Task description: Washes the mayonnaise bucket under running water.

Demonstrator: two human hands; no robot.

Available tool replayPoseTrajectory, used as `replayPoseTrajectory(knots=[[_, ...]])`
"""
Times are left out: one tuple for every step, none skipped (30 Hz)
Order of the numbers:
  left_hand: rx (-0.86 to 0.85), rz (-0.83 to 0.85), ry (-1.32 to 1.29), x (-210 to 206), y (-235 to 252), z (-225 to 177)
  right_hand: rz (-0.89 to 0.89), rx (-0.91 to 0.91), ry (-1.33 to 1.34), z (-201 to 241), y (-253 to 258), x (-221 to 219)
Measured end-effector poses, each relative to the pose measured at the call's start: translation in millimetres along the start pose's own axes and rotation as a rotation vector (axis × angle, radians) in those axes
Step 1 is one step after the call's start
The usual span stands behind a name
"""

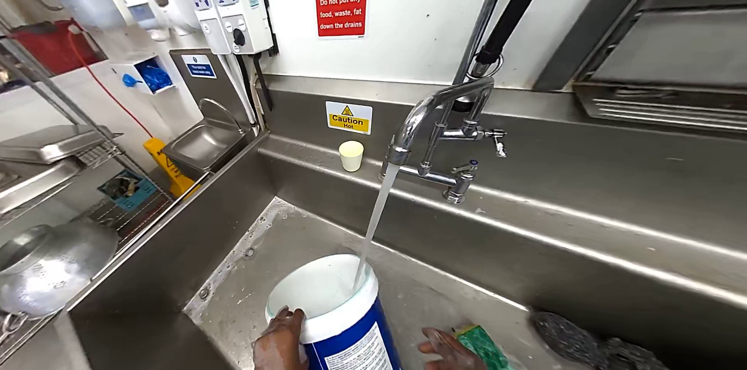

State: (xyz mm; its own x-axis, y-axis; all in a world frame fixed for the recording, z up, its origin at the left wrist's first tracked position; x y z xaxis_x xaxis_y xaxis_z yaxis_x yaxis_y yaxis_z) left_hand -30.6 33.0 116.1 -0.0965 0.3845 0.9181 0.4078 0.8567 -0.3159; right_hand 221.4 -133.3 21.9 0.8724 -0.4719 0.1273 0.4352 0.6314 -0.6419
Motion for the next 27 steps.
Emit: replayPoseTrajectory(knots=[[-0.039,-0.047,-0.032,0.4,-2.6,-2.7,0.018,-0.008,0.047,17.3,-1.9,-11.0],[-0.082,-0.075,-0.052,1.5,-4.5,-6.4,0.042,-0.021,0.086,33.7,-2.3,-21.0],[-0.137,-0.121,-0.065,1.3,-6.1,-9.6,0.035,-0.026,0.108,46.9,1.3,-28.8],[-0.208,-0.193,-0.078,-1.0,-7.1,-11.5,0.007,-0.019,0.118,57.3,7.3,-32.7],[-0.287,-0.283,-0.085,-4.3,-7.0,-12.3,-0.026,-0.028,0.134,66.0,14.1,-32.9],[-0.359,-0.352,-0.087,-7.1,-5.1,-12.0,-0.063,-0.048,0.147,72.6,21.4,-30.4],[-0.415,-0.412,-0.087,-10.0,-3.1,-10.5,-0.085,-0.068,0.142,77.3,28.1,-27.5],[-0.451,-0.451,-0.087,-13.6,-3.0,-8.3,-0.087,-0.083,0.110,78.6,33.2,-26.9],[-0.474,-0.467,-0.081,-16.5,-4.8,-6.5,-0.073,-0.100,0.074,75.8,36.9,-29.4],[-0.492,-0.459,-0.063,-18.3,-7.5,-5.3,-0.067,-0.109,0.048,70.8,38.6,-33.3],[-0.507,-0.450,-0.043,-20.9,-10.6,-3.6,-0.066,-0.110,0.025,64.6,36.9,-36.0],[-0.514,-0.416,-0.043,-23.2,-14.3,-0.4,-0.071,-0.103,0.013,58.4,32.0,-36.8],[-0.506,-0.357,-0.051,-24.0,-16.8,4.2,-0.078,-0.080,0.022,52.5,25.1,-36.1],[-0.482,-0.267,-0.066,-22.6,-18.7,9.5,-0.092,-0.053,0.047,45.2,18.9,-34.3],[-0.435,-0.158,-0.111,-19.0,-19.9,14.4,-0.107,-0.033,0.082,38.1,13.2,-31.8],[-0.374,-0.051,-0.207,-13.1,-17.3,19.2,-0.128,-0.010,0.108,32.8,8.6,-29.1],[-0.337,0.009,-0.341,-7.5,-8.2,23.6,-0.159,0.020,0.131,28.1,5.5,-27.2],[-0.349,-0.024,-0.515,-4.7,5.4,25.0,-0.202,0.059,0.142,24.1,2.6,-26.4],[-0.355,-0.047,-0.687,-1.7,21.3,19.0,-0.237,0.097,0.120,22.6,0.0,-26.4],[-0.321,0.025,-0.863,2.9,37.3,6.3,-0.252,0.119,0.083,23.7,-2.7,-27.0],[-0.228,0.144,-1.029,7.2,50.8,-11.0,-0.258,0.125,0.042,25.8,-6.3,-28.2],[-0.106,0.248,-1.173,7.2,62.8,-28.6,-0.262,0.125,0.006,27.7,-10.7,-29.1],[0.020,0.329,-1.291,2.2,74.3,-44.0,-0.256,0.121,-0.025,30.3,-15.5,-29.3],[0.120,0.408,-1.371,-6.1,84.2,-56.3,-0.253,0.114,-0.043,32.2,-19.3,-29.3],[0.193,0.475,-1.414,-16.1,91.3,-66.2,-0.259,0.107,-0.049,33.1,-22.5,-29.1],[0.252,0.508,-1.439,-26.5,96.2,-73.8,-0.263,0.097,-0.049,33.0,-24.5,-28.2],[0.309,0.506,-1.462,-36.9,100.9,-78.7,-0.261,0.084,-0.044,31.7,-25.3,-27.3]])
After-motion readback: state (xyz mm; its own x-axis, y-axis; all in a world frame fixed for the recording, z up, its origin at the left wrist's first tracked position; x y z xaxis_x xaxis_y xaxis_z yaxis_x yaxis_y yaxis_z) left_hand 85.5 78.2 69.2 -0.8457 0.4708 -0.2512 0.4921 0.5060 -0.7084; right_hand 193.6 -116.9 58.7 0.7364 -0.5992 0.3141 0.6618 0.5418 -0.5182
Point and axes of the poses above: each hand's wrist, its own y-axis towards the middle knuckle, its own x-axis out of the back of the hand, z = x × y, the point moved 3 cm from there along y, towards the middle knuckle, and after that the axes turned 2 degrees about y, right-handed, at the moved point
